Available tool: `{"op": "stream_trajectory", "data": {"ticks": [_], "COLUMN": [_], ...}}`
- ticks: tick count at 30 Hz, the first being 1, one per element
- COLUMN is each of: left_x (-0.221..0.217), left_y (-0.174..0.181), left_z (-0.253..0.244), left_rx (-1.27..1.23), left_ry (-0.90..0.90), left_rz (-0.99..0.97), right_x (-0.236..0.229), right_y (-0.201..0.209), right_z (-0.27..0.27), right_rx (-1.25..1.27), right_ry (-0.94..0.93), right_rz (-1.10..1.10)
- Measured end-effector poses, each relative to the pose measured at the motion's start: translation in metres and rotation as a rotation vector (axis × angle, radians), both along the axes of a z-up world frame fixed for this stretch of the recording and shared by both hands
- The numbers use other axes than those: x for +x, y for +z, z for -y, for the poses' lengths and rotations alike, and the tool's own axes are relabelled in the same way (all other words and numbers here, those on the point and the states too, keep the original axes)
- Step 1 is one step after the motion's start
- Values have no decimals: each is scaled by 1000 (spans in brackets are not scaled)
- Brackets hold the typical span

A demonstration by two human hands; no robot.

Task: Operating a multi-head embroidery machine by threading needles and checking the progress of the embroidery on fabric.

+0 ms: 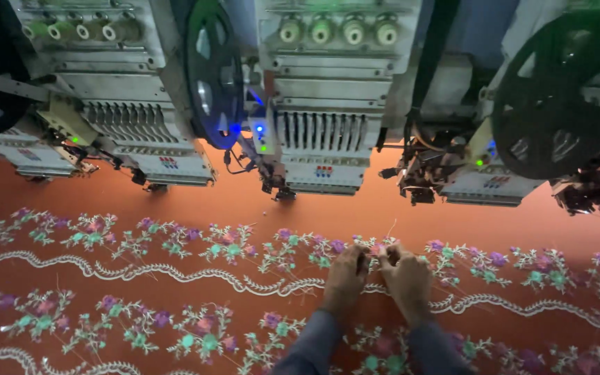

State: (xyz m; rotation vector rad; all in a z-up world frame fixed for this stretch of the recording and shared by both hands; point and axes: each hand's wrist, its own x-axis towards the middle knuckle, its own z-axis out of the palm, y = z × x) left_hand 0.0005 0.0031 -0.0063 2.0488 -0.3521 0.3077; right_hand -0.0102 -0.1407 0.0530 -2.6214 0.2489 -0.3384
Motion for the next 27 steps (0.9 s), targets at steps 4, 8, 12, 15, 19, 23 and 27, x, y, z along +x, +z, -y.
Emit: {"op": "stream_trajectory", "data": {"ticks": [4, 8, 12, 15, 19, 23, 27], "left_x": [-7, -7, 24, 46, 77, 102, 107], "left_y": [19, 45, 20, 33, 52, 46, 44], "left_z": [-29, -100, -151, -166, -159, -156, -153], "left_rx": [-83, -45, 76, 104, 67, 127, 196], "left_ry": [55, 331, 466, 436, 493, 570, 606], "left_rz": [-4, -63, -9, 25, -72, -98, -171], "right_x": [-14, -9, 18, 18, 39, 54, 53], "right_y": [22, 9, -12, 14, -11, -34, -34], "right_z": [-41, -97, -160, -192, -196, -189, -190], "right_rx": [100, 159, 176, 232, 165, 122, 117], "right_ry": [-152, -100, -129, -43, -163, -192, -189], "right_rz": [-96, 86, 8, 86, 30, -12, -59]}}
